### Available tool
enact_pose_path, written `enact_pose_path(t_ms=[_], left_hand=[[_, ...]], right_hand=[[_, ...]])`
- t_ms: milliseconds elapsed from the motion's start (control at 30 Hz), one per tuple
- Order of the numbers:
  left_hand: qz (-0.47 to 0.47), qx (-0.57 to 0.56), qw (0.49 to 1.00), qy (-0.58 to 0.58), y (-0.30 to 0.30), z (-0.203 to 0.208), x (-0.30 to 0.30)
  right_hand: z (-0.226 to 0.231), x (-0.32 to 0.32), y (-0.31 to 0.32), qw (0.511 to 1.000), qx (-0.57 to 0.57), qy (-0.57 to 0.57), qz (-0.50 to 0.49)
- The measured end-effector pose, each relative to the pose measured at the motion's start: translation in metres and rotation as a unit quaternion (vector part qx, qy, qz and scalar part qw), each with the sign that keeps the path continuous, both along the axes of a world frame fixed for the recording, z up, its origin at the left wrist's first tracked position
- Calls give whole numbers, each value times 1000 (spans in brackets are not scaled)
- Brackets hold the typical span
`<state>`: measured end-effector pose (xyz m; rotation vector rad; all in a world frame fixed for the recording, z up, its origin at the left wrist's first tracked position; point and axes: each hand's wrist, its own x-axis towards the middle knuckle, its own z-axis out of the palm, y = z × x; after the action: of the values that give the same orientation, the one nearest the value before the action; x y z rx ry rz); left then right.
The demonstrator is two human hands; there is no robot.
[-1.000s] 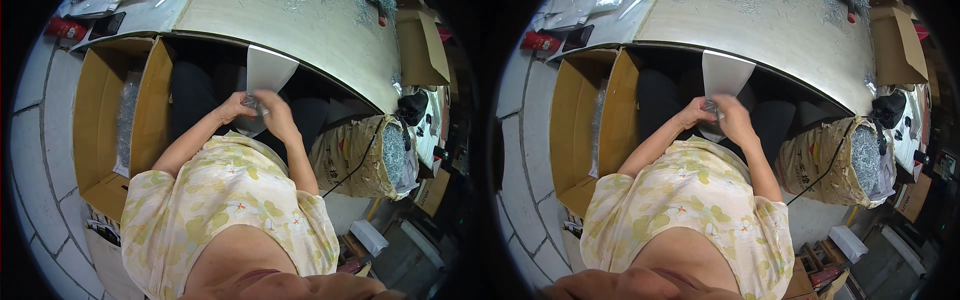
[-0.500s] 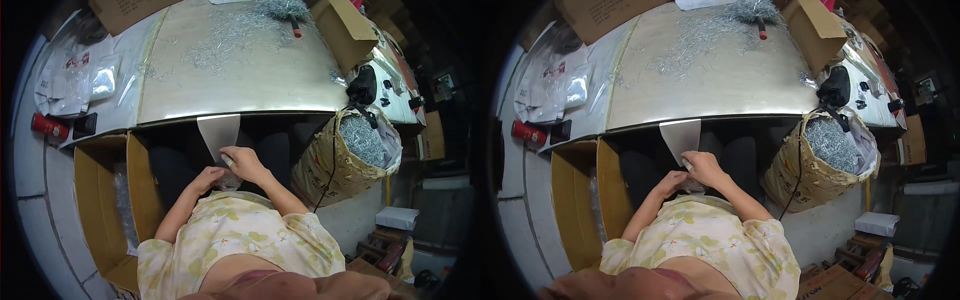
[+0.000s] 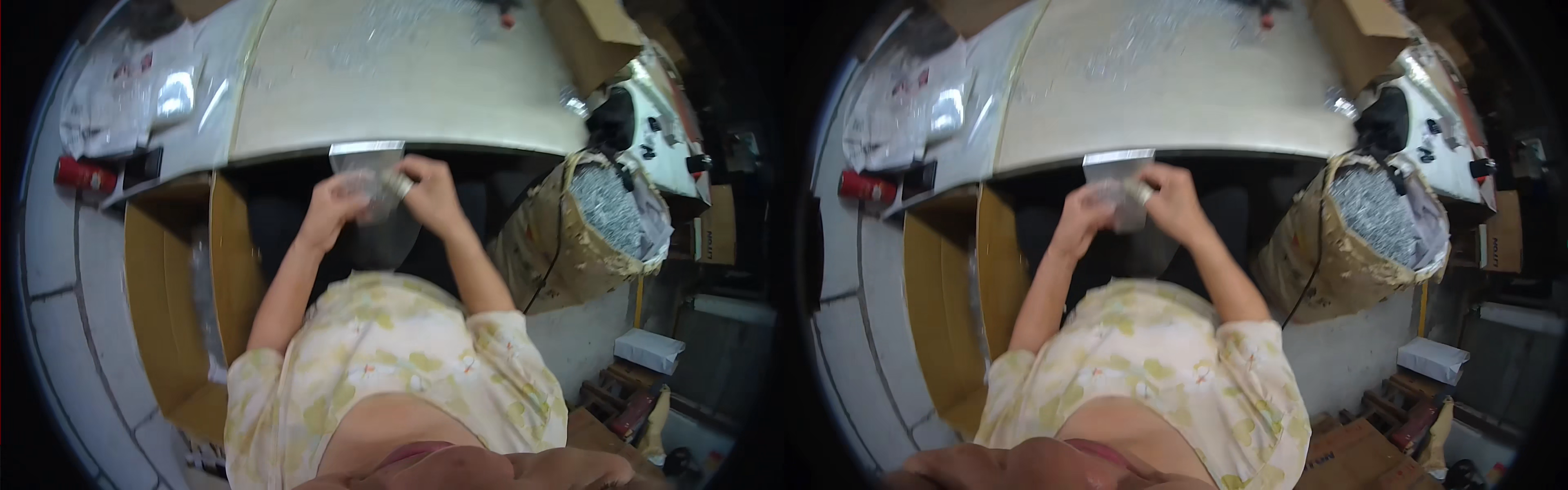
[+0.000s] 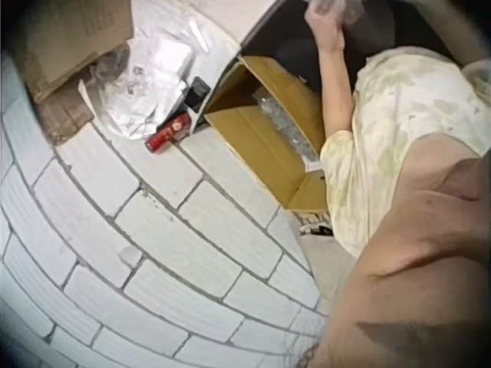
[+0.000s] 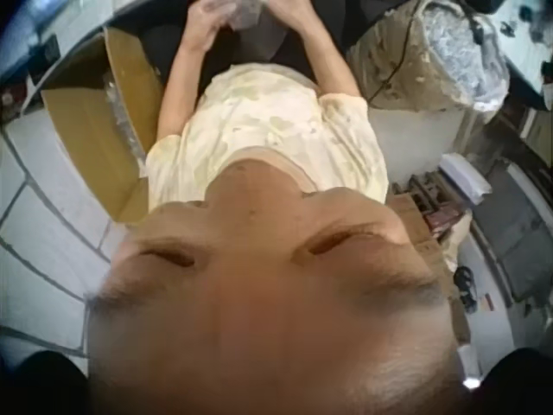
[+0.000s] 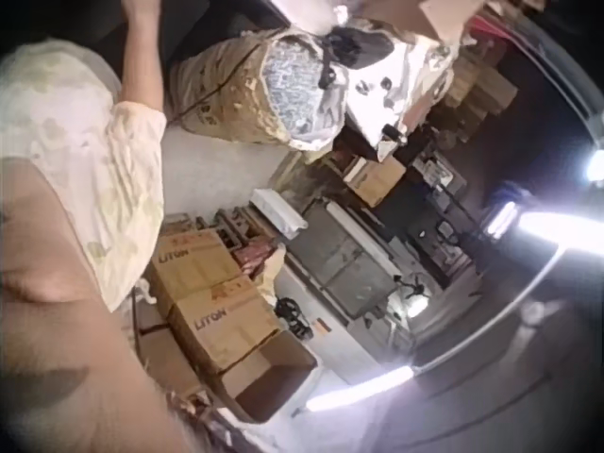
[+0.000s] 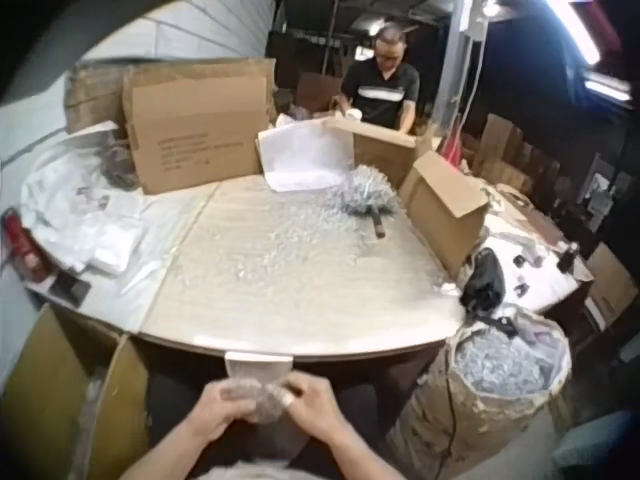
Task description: Packaging small metal fasteners into plastic bags and placing them into a shipping box.
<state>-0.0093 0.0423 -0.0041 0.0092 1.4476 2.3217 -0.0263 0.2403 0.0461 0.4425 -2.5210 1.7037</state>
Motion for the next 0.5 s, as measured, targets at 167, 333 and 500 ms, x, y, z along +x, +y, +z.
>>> enact_pose_path(t_ms=[167,333,500], left_hand=[[11,-1,999,-32,6,18,-4],[29,-70,997,-12,25,4,0],[8,-26,1000,-8,8,5,8]], right_hand=[[-3,-10,4,982,-141,-126,4],[-7,-7,2,988,-55,-142,-3],[7,-28,34,989,-144,-41,-9]])
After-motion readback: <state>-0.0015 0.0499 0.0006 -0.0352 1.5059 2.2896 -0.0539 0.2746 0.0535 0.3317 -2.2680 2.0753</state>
